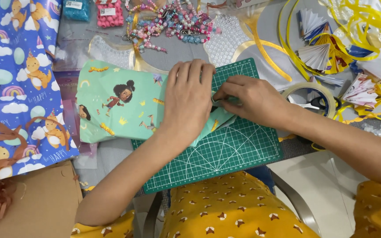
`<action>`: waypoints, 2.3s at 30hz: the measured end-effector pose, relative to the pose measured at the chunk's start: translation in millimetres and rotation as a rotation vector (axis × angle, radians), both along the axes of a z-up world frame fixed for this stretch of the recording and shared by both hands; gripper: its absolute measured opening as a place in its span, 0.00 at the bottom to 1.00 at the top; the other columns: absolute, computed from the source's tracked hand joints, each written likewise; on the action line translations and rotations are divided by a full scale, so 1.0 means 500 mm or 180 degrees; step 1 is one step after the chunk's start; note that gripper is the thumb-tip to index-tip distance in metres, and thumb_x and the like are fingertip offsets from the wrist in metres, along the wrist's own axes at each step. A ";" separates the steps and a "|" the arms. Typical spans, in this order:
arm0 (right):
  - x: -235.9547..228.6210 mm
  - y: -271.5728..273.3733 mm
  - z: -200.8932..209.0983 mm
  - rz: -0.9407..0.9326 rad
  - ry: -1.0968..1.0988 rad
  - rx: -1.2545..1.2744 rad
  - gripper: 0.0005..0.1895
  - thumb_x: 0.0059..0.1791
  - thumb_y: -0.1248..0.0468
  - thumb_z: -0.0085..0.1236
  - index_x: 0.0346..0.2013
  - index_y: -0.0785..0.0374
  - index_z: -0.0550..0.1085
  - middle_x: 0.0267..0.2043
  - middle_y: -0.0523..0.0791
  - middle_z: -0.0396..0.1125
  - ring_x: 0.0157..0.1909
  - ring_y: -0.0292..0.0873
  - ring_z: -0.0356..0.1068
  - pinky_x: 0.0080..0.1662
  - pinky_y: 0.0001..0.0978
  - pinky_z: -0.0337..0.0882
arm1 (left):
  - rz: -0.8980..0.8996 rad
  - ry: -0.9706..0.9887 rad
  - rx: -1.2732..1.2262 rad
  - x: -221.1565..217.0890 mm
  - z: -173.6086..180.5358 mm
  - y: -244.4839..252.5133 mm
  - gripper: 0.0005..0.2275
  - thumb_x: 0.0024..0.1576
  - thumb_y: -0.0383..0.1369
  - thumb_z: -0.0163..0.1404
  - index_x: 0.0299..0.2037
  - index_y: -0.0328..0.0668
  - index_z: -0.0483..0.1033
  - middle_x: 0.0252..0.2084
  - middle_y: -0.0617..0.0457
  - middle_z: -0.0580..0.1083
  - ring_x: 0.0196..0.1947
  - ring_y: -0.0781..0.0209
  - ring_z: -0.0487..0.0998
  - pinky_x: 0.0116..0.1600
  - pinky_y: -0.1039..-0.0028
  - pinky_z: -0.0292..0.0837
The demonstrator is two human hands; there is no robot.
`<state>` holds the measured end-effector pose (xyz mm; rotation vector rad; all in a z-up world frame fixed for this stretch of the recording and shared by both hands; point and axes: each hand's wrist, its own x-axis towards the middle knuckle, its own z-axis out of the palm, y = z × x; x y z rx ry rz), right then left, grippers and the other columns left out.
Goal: Wrapping a rectangular box with decorative paper and securing it with tape.
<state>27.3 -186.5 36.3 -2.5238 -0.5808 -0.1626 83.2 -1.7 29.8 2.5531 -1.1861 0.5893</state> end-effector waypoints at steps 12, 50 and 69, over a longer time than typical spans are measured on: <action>0.010 0.020 0.019 -0.0177 -0.0083 -0.0008 0.10 0.49 0.67 0.66 0.46 0.62 0.80 0.34 0.47 0.73 0.39 0.48 0.76 0.39 0.34 0.76 | 0.1025 -0.1092 0.2712 -0.195 -0.012 0.020 0.46 0.64 0.66 0.13 0.45 0.38 0.84 0.49 0.38 0.82 0.65 0.44 0.74 0.79 0.52 0.41; 0.086 0.040 -0.053 -0.0588 0.1139 0.0054 0.27 0.43 0.51 0.69 0.51 0.57 0.70 0.39 0.43 0.72 0.44 0.53 0.74 0.44 0.53 0.74 | -0.0353 0.0778 0.0154 0.019 -0.005 0.073 0.20 0.61 0.45 0.44 0.54 0.37 0.72 0.42 0.46 0.72 0.48 0.47 0.72 0.55 0.55 0.59; -0.003 0.031 -0.017 -0.0197 -0.0650 -0.0395 0.08 0.44 0.69 0.70 0.36 0.62 0.80 0.27 0.44 0.73 0.34 0.44 0.75 0.38 0.31 0.74 | 0.0030 0.1013 -0.0224 -0.011 0.000 0.021 0.15 0.51 0.25 0.50 0.49 0.38 0.71 0.42 0.44 0.71 0.51 0.43 0.71 0.64 0.51 0.57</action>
